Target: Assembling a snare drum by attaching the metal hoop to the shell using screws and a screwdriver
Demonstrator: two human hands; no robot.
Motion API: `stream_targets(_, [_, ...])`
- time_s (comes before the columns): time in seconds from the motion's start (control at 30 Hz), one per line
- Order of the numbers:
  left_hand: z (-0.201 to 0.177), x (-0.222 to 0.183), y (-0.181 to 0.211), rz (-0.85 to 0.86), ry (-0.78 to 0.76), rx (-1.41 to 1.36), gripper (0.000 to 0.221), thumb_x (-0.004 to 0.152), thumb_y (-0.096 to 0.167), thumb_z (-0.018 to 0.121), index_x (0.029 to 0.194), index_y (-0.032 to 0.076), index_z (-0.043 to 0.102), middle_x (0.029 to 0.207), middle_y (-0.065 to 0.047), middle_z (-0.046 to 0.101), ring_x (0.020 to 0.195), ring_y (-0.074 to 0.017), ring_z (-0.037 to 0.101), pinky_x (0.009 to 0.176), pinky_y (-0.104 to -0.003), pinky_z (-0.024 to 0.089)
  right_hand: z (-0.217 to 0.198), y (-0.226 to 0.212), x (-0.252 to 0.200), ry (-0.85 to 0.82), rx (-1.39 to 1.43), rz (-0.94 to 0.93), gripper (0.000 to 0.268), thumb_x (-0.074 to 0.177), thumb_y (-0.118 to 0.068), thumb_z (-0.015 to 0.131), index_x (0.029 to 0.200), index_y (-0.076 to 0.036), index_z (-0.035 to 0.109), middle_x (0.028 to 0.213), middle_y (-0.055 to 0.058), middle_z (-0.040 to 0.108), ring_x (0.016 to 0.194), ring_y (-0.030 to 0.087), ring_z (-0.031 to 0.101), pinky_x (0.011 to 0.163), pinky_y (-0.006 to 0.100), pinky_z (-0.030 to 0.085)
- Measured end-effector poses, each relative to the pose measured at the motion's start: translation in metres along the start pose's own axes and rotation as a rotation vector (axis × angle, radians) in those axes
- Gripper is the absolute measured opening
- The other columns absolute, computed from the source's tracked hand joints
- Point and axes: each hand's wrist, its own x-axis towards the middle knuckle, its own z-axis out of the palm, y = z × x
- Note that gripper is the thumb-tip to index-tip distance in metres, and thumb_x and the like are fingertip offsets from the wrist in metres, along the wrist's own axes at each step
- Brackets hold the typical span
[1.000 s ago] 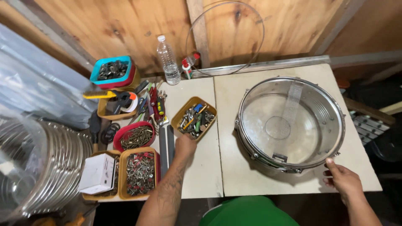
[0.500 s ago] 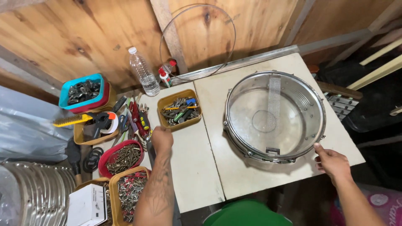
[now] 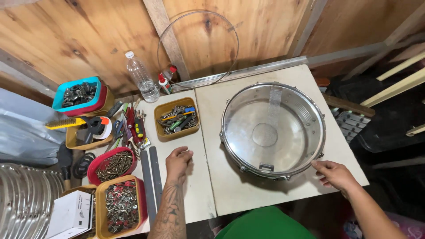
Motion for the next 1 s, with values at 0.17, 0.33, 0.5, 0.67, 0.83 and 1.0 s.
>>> stream_targets(0.17, [0.058, 0.007, 0.0, -0.001, -0.127, -0.188, 0.038, 0.089, -0.002, 0.07, 0.125, -0.01, 0.062, 0.091, -0.018, 0.064, 0.068, -0.0192, 0.062, 0.063, -0.03, 0.059, -0.002, 0.006, 0.011, -0.045, -0.022, -0.07, 0.06, 0.088, -0.05, 0.076, 0.119, 0.002, 0.076, 0.099, 0.028, 0.075, 0.077, 0.035, 0.067, 0.07, 0.044, 0.055])
stream_targets(0.33, [0.077, 0.018, -0.004, -0.005, -0.19, -0.179, 0.035, 0.093, 0.006, 0.071, 0.124, -0.006, 0.062, 0.097, -0.016, 0.065, 0.074, -0.0185, 0.07, 0.072, -0.035, 0.067, 0.005, 0.021, 0.019, -0.038, 0.006, -0.153, 0.067, 0.089, -0.054, 0.079, 0.12, 0.005, 0.074, 0.101, 0.033, 0.076, 0.082, 0.04, 0.075, 0.074, 0.047, 0.061])
stream_targets(0.5, [0.069, 0.001, 0.009, -0.079, -0.22, -0.132, 0.023, 0.093, 0.01, 0.068, 0.114, 0.006, 0.059, 0.097, -0.014, 0.074, 0.067, -0.0154, 0.071, 0.064, -0.033, 0.068, 0.01, 0.021, 0.014, -0.029, 0.061, -0.165, 0.064, 0.092, -0.051, 0.079, 0.119, 0.007, 0.073, 0.101, 0.033, 0.075, 0.082, 0.039, 0.073, 0.075, 0.047, 0.06])
stream_targets(0.67, [0.052, -0.013, 0.002, -0.098, -0.213, -0.087, 0.03, 0.092, 0.008, 0.068, 0.121, 0.005, 0.057, 0.093, -0.014, 0.072, 0.067, -0.0162, 0.07, 0.064, -0.032, 0.067, 0.015, 0.025, 0.014, -0.025, 0.094, -0.187, 0.063, 0.093, -0.052, 0.079, 0.115, 0.006, 0.074, 0.098, 0.031, 0.074, 0.077, 0.036, 0.073, 0.071, 0.044, 0.061])
stream_targets(0.83, [0.043, -0.016, -0.017, -0.107, -0.214, -0.043, 0.031, 0.092, 0.007, 0.069, 0.122, -0.001, 0.063, 0.092, -0.015, 0.07, 0.072, -0.0177, 0.07, 0.069, -0.034, 0.067, 0.016, 0.025, 0.015, -0.008, 0.104, -0.188, 0.063, 0.093, -0.053, 0.079, 0.113, 0.006, 0.074, 0.097, 0.031, 0.075, 0.076, 0.036, 0.073, 0.07, 0.044, 0.061])
stream_targets(1.0, [0.035, -0.026, -0.026, -0.075, -0.182, 0.072, 0.032, 0.086, 0.007, 0.079, 0.117, 0.0, 0.071, 0.092, -0.016, 0.072, 0.073, -0.0181, 0.069, 0.071, -0.034, 0.067, 0.016, 0.025, 0.016, -0.021, 0.097, -0.179, 0.065, 0.093, -0.054, 0.078, 0.114, 0.008, 0.074, 0.097, 0.032, 0.074, 0.074, 0.033, 0.072, 0.069, 0.042, 0.061])
